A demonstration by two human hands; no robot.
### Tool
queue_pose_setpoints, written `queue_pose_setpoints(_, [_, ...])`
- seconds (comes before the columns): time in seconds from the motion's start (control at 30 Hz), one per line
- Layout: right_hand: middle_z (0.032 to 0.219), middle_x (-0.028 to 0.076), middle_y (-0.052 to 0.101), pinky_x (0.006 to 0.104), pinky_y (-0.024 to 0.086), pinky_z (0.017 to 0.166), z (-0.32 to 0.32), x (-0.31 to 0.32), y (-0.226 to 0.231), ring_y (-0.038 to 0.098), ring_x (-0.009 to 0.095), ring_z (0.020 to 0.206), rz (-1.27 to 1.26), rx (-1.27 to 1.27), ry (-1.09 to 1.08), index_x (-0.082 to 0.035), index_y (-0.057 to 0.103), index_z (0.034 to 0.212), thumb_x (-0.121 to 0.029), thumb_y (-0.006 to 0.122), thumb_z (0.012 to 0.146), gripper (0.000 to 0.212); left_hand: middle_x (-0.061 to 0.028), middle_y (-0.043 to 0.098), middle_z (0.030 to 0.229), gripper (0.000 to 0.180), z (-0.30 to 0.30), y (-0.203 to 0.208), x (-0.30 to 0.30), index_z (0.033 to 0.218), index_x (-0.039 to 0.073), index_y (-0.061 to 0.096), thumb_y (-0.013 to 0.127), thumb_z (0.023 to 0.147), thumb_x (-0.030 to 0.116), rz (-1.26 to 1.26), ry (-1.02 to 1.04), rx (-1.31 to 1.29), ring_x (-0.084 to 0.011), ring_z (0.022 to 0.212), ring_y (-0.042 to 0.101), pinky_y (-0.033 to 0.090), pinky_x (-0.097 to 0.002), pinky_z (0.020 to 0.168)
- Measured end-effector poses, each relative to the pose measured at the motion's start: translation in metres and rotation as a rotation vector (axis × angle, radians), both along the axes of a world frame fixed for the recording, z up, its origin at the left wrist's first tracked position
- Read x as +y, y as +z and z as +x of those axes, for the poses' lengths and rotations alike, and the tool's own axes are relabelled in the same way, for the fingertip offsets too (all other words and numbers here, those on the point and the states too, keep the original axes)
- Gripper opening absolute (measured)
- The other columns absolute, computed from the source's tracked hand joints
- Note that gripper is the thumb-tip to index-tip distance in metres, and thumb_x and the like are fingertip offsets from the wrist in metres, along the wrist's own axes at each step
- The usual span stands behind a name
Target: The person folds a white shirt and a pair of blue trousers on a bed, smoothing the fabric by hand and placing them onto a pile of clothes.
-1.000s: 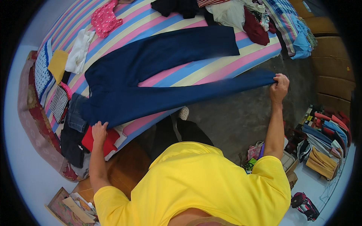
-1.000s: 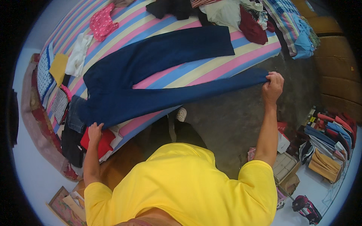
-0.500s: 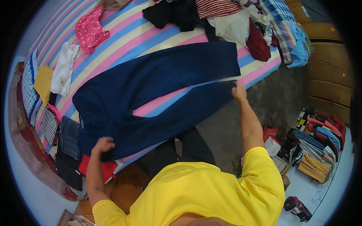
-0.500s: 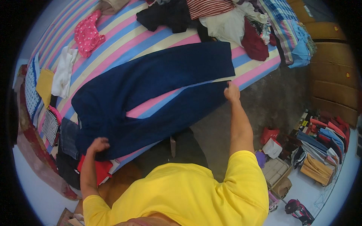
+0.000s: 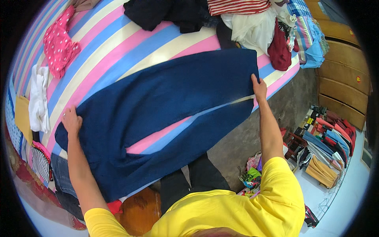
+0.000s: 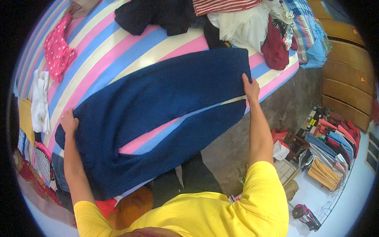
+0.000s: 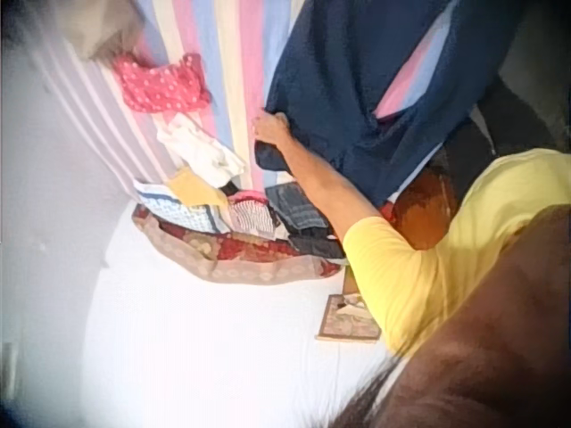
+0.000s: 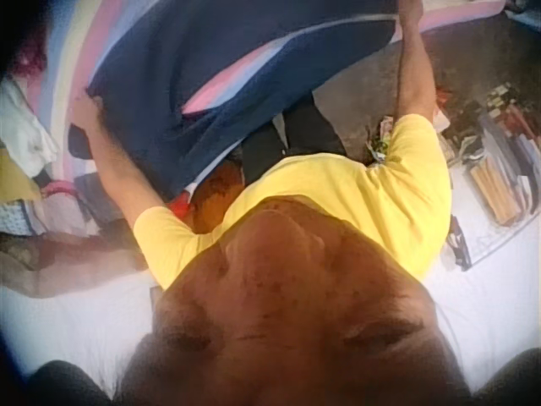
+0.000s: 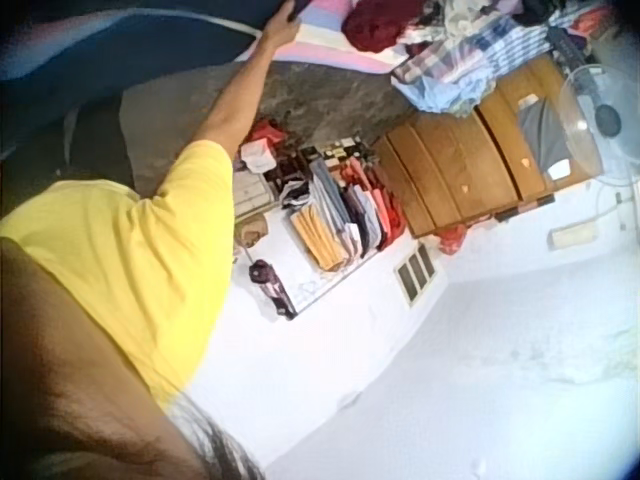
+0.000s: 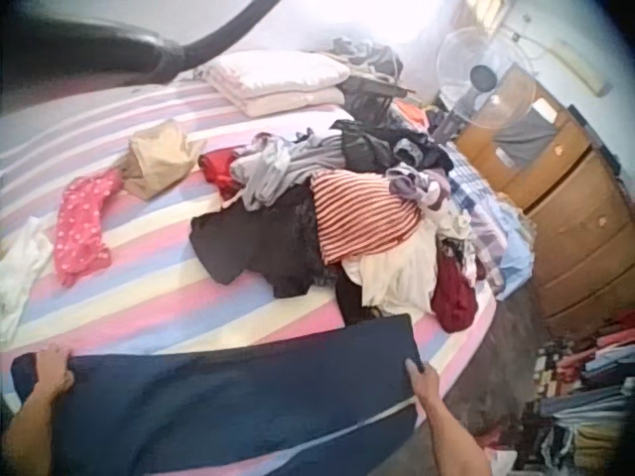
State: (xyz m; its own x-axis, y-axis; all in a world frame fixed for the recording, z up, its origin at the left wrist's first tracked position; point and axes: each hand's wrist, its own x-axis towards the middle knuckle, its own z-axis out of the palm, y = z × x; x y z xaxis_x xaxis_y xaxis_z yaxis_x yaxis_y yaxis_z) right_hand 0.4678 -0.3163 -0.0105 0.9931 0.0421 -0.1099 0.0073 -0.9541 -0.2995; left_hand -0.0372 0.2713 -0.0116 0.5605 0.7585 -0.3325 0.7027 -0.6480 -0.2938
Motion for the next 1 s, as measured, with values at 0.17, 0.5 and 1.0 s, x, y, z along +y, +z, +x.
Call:
queue_pose_setpoints(0.17, [0.079,0.002,0.059,0.0238,0.042,0.066,-0.013,-0.006,-0.006,0.050,0.009,0.073,0.489,0.197,-0.065,0.001,0.060,0.093,-0.027,0.058,0.089,0.029,-0.0153,0.061,0.094,0.042,0.002,0.008,0.026,0.105,0.007,0.051,0.052,0.064,0.008,-0.158,0.090,0.014,-0.0348,0.093,0.058,0.036,-0.0486,0.090])
queue_pose_setpoints(0.5, [0.084,0.009,0.060,0.0302,0.045,0.072,-0.025,0.039,0.007,0.055,0.016,0.078,0.300,-0.056,0.189,0.000,0.057,0.101,-0.025,0.054,0.090,0.028,-0.0204,0.063,0.095,0.031,-0.065,0.008,0.090,0.096,0.003,0.058,0.048,0.069,0.016,-0.085,0.116,0.069,-0.0392,0.092,0.058,0.045,-0.0480,0.078])
queue_pose_setpoints(1.0, [0.098,0.031,0.061,0.0424,0.046,0.084,0.075,0.204,0.016,0.060,0.042,0.094,0.013,-0.102,0.454,0.010,0.052,0.113,-0.057,0.063,0.073,0.078,-0.0184,0.049,0.126,0.055,-0.041,0.027,0.054,0.129,0.011,0.046,0.058,0.076,0.017,0.370,-0.071,-0.225,-0.0357,0.116,0.046,0.037,-0.0462,0.098])
